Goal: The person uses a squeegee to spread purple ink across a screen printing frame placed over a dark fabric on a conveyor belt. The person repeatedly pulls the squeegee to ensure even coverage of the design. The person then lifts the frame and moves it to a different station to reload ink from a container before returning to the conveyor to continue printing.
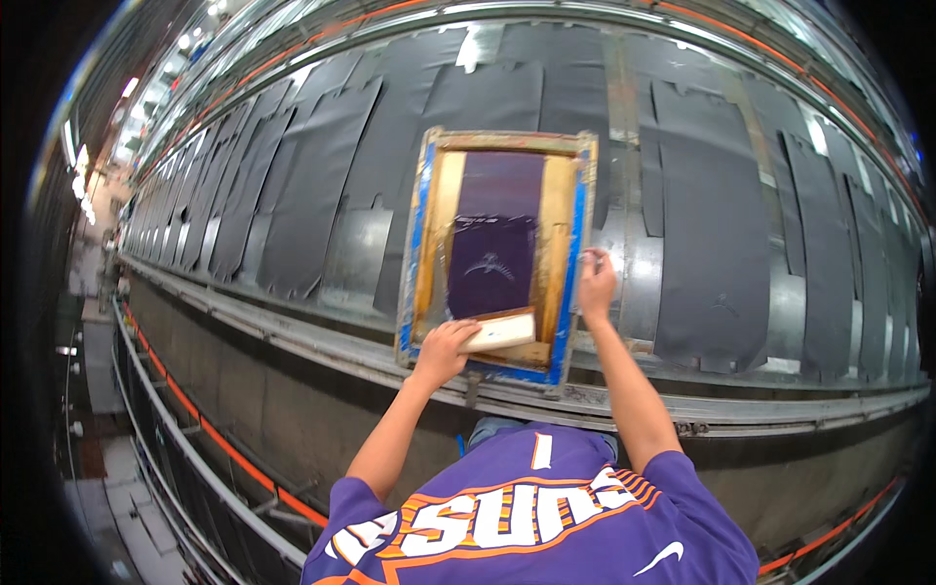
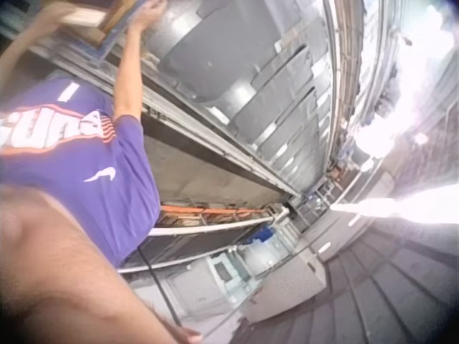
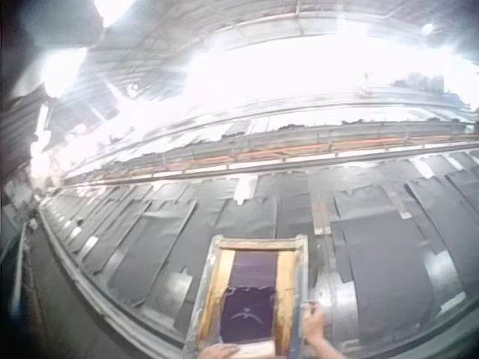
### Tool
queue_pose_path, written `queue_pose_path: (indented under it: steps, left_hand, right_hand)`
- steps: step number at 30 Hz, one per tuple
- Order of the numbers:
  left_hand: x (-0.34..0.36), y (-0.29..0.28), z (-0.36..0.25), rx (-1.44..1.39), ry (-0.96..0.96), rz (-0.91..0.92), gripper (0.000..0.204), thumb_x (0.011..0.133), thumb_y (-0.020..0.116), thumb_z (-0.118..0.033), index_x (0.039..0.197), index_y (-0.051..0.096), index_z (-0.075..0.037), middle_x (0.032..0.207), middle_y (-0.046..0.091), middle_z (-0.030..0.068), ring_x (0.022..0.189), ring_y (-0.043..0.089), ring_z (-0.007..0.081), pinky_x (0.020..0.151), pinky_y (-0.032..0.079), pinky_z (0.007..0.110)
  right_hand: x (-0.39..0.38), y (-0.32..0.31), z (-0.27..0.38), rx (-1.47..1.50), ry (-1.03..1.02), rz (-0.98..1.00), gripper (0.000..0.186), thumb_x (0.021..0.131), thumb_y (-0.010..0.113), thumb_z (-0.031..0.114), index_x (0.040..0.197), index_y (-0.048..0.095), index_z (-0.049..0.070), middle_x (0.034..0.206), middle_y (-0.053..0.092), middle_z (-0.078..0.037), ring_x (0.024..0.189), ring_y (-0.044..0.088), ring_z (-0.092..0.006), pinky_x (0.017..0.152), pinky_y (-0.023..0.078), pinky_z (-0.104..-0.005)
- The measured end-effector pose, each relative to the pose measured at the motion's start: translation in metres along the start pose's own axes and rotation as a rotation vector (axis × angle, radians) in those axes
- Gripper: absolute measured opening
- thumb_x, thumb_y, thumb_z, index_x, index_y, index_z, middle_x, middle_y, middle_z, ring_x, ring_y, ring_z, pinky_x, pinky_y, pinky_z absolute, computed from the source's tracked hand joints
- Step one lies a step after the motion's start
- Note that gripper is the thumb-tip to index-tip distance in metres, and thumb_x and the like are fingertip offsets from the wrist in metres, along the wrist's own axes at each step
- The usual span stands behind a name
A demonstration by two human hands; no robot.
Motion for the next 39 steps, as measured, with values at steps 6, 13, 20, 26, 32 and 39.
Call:
queue_pose_path:
  steps: [6,13,20,26,32,39]
  left_hand:
    - [-0.009,0.016,-0.006,0.034,-0.054,-0.053,0.055,0.069,0.066,0.004,0.123,0.067,-0.006,0.132,0.065,0.0118,0.122,0.059,0.0341,0.106,0.046,0.043]
    - [-0.019,0.041,0.026,0.053,0.026,-0.097,0.057,0.076,0.065,0.01,0.131,0.065,-0.006,0.137,0.063,0.0128,0.129,0.057,0.0345,0.11,0.042,0.045]
    - [-0.026,0.003,0.021,-0.058,-0.011,-0.185,0.054,0.074,0.068,0.01,0.125,0.07,-0.006,0.128,0.069,0.0149,0.123,0.063,0.0317,0.106,0.048,0.04]
    - [-0.048,-0.005,0.028,0.058,0.158,-0.06,0.059,0.069,0.065,0.008,0.124,0.069,-0.01,0.13,0.068,0.0087,0.125,0.061,0.0309,0.107,0.048,0.043]
    - [-0.031,0.009,0.042,0.098,0.253,-0.091,0.056,0.072,0.065,0.007,0.124,0.07,-0.013,0.131,0.068,0.006,0.123,0.062,0.0286,0.107,0.047,0.045]
    - [0.117,-0.026,0.092,-0.057,0.188,-0.065,0.044,0.077,0.066,0.004,0.116,0.073,-0.015,0.119,0.073,0.008,0.111,0.068,0.0291,0.097,0.054,0.041]
  right_hand:
    - [-0.008,0.001,0.013,0.062,0.03,0.007,0.02,0.098,0.056,0.023,0.104,0.068,0.009,0.086,0.069,-0.022,0.077,0.067,-0.043,0.072,0.052,-0.0515]
    - [-0.012,0.003,0.002,0.035,0.147,0.052,0.017,0.097,0.056,0.02,0.111,0.06,0.012,0.073,0.066,-0.025,0.077,0.066,-0.0477,0.069,0.05,-0.0573]
    - [-0.008,0.004,0.007,-0.083,0.026,0.007,0.019,0.097,0.053,0.024,0.111,0.063,0.015,0.083,0.07,-0.021,0.078,0.068,-0.0449,0.07,0.053,-0.0554]
    - [-0.012,0.021,0.003,-0.333,0.198,0.076,0.022,0.099,0.054,0.026,0.118,0.062,0.018,0.082,0.071,-0.023,0.084,0.069,-0.045,0.073,0.053,-0.0562]
    - [-0.011,0.013,0.005,-0.311,0.204,0.119,0.02,0.098,0.057,0.025,0.115,0.066,0.018,0.082,0.071,-0.024,0.081,0.067,-0.0472,0.074,0.052,-0.0549]
    - [0.0,0.029,0.135,-0.688,-0.332,0.444,0.041,0.086,0.074,0.028,0.123,0.069,0.01,0.121,0.063,-0.014,0.117,0.058,-0.0291,0.1,0.045,-0.0409]
Point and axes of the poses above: each hand's wrist, its own x-axis towards the middle knuckle, its own y-axis out of the palm, z = x × y, the point moved 4 cm from there along x, towards the middle knuckle
